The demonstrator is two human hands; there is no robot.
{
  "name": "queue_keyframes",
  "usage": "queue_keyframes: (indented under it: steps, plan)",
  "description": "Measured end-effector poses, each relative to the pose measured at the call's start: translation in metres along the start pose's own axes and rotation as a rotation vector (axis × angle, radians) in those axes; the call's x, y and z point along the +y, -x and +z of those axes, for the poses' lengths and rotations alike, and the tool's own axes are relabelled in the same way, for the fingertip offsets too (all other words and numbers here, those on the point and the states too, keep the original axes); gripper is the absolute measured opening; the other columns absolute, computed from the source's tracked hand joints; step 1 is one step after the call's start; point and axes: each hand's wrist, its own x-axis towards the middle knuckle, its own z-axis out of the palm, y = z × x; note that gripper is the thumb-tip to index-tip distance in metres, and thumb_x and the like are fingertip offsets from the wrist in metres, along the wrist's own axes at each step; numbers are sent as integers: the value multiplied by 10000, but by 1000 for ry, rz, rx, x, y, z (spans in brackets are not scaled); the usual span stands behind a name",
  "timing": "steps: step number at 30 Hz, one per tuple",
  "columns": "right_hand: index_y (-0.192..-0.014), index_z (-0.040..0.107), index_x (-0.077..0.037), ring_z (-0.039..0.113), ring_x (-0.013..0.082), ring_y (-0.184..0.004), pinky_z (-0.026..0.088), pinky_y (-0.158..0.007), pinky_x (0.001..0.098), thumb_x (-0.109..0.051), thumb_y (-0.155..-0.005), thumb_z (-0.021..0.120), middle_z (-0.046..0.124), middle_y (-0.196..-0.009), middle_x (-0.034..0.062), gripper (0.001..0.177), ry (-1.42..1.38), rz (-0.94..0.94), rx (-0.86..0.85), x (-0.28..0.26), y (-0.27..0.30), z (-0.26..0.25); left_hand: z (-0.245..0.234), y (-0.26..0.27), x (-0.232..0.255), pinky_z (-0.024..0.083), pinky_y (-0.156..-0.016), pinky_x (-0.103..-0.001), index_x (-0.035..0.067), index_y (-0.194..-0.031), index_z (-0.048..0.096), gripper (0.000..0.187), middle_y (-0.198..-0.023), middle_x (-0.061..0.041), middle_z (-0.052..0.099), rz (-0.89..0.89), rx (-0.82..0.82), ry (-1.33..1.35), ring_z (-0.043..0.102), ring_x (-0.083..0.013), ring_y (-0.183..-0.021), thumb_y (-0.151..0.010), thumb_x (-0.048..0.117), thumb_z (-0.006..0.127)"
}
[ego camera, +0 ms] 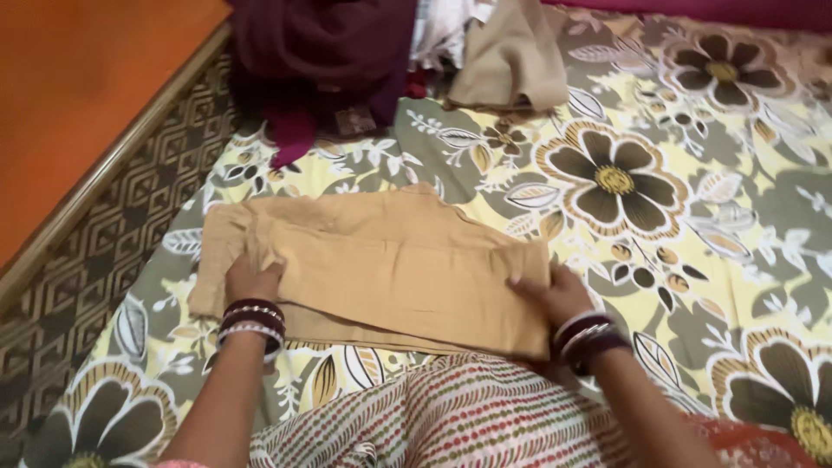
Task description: The person folds a pair of beige trousers and a beige long-sleeve top on a floral-patterned bed. After folding each item, they place it into a black Adidas duffel bag.
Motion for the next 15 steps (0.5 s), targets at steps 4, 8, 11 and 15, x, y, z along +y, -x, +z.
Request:
queue_keyframes:
  steps: [4, 8, 11, 15]
  plan:
    - [-1253, 708, -30, 740, 208, -901, 594, -795, 353, -298, -778, 814, 777, -1092, 121, 555, -357, -45, 28, 1, -15, -80, 33, 16, 23, 561, -852, -354, -56, -1151, 738, 382, -1032, -128, 782, -26, -159, 189, 736, -227, -925, -794, 76, 763]
    - [-1274, 697, -22, 721, 207, -895, 579, -773, 368, -331, -804, 795, 761, -1082, 111, 571, -215, 24, 207, 36, 12, -213, 125, 65, 55, 566, -779, -313, -15, -1132, 725, 336, -1003, -65, 763, 126, -535, 361, 702, -173, -863, -804, 55, 742]
    - [-1310, 684, 0, 723, 272, -896, 574, -770, 430, -355, -812, 780, 757, -1067, 158, 619, -151, 194, 382, 91, 65, -313, 213, 121, 91, 563, -721, -345, 62, -1191, 702, 395, -998, -60, 756, 47, -833, 246, 693, -169, -828, -797, 75, 732]
    - [-1326, 676, -30, 725, 294, -984, 560, -872, 438, -340, -809, 817, 746, -1114, 166, 619, 143, 369, 452, 183, 128, -385, 287, 187, 123, 560, -853, -379, 15, -1191, 697, 455, -1060, -170, 759, 326, -941, -158, 715, -285, -958, -801, 236, 778]
